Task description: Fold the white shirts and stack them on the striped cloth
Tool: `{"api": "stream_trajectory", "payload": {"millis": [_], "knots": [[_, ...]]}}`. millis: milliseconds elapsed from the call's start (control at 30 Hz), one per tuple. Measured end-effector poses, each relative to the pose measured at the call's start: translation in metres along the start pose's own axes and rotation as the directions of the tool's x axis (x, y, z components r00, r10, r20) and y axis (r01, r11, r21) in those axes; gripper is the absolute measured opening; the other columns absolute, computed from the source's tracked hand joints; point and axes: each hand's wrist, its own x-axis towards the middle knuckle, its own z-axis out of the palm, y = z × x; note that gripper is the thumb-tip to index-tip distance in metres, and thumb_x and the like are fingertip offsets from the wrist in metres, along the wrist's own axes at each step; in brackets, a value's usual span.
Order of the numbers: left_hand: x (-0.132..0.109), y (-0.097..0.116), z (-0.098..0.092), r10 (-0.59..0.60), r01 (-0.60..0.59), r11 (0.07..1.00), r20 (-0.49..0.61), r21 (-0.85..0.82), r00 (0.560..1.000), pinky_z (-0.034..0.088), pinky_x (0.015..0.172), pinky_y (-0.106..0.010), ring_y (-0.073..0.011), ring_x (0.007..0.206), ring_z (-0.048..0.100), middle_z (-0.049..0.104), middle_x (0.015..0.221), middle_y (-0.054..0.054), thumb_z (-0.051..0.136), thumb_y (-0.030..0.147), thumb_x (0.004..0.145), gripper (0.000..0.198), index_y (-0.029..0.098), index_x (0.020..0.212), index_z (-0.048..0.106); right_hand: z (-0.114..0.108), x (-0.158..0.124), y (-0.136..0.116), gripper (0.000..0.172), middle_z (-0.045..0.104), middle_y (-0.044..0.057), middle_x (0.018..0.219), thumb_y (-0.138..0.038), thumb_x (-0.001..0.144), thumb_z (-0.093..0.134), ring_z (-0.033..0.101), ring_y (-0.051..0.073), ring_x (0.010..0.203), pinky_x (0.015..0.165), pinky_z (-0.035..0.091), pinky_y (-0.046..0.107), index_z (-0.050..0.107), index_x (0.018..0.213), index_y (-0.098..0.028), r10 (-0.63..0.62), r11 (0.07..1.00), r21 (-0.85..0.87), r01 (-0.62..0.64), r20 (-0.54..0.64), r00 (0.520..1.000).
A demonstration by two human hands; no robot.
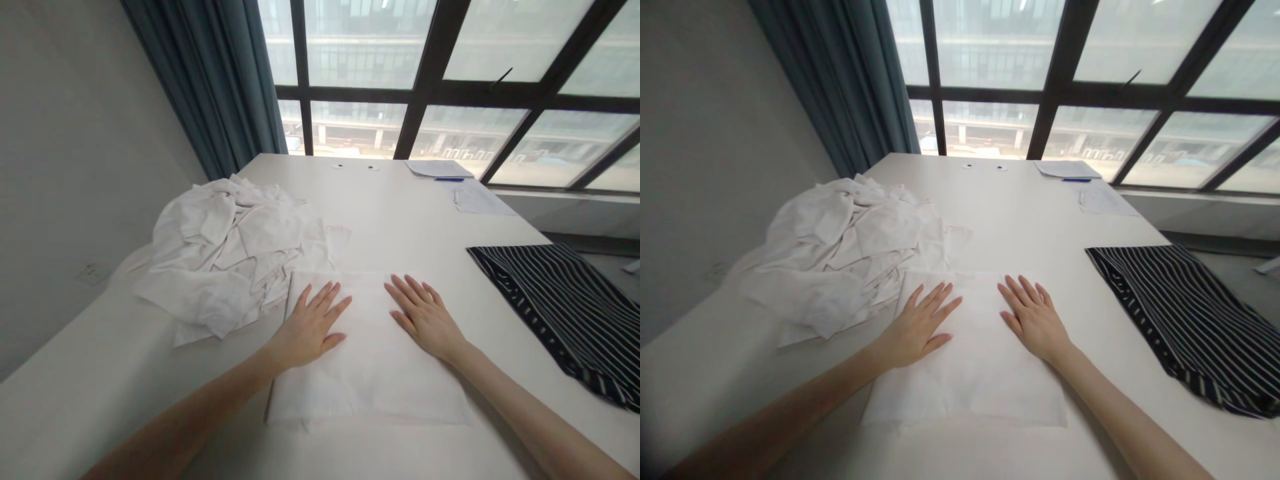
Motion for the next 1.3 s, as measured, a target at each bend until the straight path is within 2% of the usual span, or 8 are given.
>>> {"api": "stream_trajectory", "payload": {"millis": [167,267,433,567,733,900,1067,1300], "knots": [[-0.001,0.002,0.001,0.007,-0.007,1.000,-0.001,0.012,1.000,0.011,0.118,-0.050,-0.0282,0.148,0.018,0.026,0.158,-0.014,0.039,0.048,0.099,0.061,0.021,0.153,0.026,0.000,-0.011,-0.018,0.050,0.037,0.009,0.154,-0.038,0.100,0.035,0.031,0.028,0.143,0.112,0.027,0.052,0.038,0.148,-0.023,0.030,0.999,0.014,-0.030,-0.024,0.999],[0.000,0.001,0.001,0.010,-0.010,1.000,-0.004,0.006,1.000,0.012,0.118,-0.049,-0.0286,0.148,0.019,0.026,0.158,-0.015,0.041,0.048,0.098,0.062,0.020,0.153,0.027,-0.004,-0.016,-0.040,0.052,0.037,0.010,0.154,-0.033,0.101,0.034,0.031,0.024,0.143,0.114,0.028,0.048,0.030,0.152,-0.022,-0.037,0.996,0.081,0.038,-0.005,0.999],[0.000,0.000,-0.001,0.029,-0.029,1.000,0.018,-0.011,0.999,0.013,0.118,-0.047,-0.0290,0.148,0.019,0.025,0.158,-0.015,0.042,0.053,0.097,0.067,0.020,0.153,0.027,-0.017,-0.028,-0.059,0.061,0.025,0.010,0.159,-0.040,0.101,0.036,0.022,0.023,0.146,0.115,0.028,0.045,0.015,0.156,-0.023,-0.173,0.968,0.194,0.159,0.061,0.983],[-0.002,-0.001,-0.001,0.048,-0.048,0.999,0.015,-0.009,0.999,0.011,0.118,-0.047,-0.0291,0.148,0.018,0.022,0.159,-0.016,0.041,0.055,0.096,0.069,0.019,0.153,0.026,-0.026,-0.041,-0.062,0.063,0.014,0.008,0.161,-0.047,0.098,0.044,0.020,0.030,0.146,0.113,0.030,0.052,0.020,0.154,-0.034,-0.259,0.949,0.211,0.236,0.091,0.961],[-0.001,-0.002,-0.001,0.055,-0.055,0.998,0.020,-0.010,0.998,0.011,0.118,-0.049,-0.0302,0.148,0.017,0.022,0.159,-0.017,0.039,0.059,0.096,0.071,0.018,0.153,0.026,-0.031,-0.057,-0.063,0.063,0.014,0.006,0.161,-0.048,0.097,0.045,0.021,0.032,0.146,0.112,0.031,0.053,0.019,0.154,-0.037,-0.324,0.932,0.202,0.300,0.099,0.941],[-0.004,0.013,-0.003,0.036,-0.034,0.999,0.069,-0.017,0.997,0.014,0.117,-0.050,-0.0316,0.148,0.015,0.022,0.158,-0.020,0.041,0.051,0.097,0.066,0.015,0.151,0.028,-0.033,-0.060,-0.064,0.063,0.018,0.005,0.161,-0.049,0.097,0.045,0.024,0.032,0.145,0.110,0.034,0.053,0.020,0.153,-0.037,-0.306,0.938,0.204,0.280,0.104,0.946],[-0.016,0.035,-0.007,0.068,-0.055,0.992,0.118,-0.111,0.991,0.015,0.118,-0.050,-0.0326,0.149,0.009,0.016,0.159,-0.020,0.047,0.062,0.090,0.082,0.013,0.152,0.025,-0.034,-0.058,-0.065,0.065,0.020,0.005,0.160,-0.049,0.097,0.045,0.024,0.030,0.145,0.111,0.033,0.051,0.019,0.154,-0.033,-0.287,0.941,0.219,0.259,0.104,0.952],[-0.028,0.035,-0.016,0.131,-0.091,0.972,0.176,-0.216,0.976,0.016,0.118,-0.053,-0.0328,0.149,0.005,0.013,0.161,-0.016,0.052,0.055,0.091,0.078,0.020,0.154,0.021,-0.034,-0.060,-0.064,0.065,0.019,0.003,0.160,-0.050,0.098,0.042,0.024,0.029,0.145,0.111,0.032,0.051,0.017,0.155,-0.033,-0.277,0.950,0.182,0.252,0.130,0.952]]}}
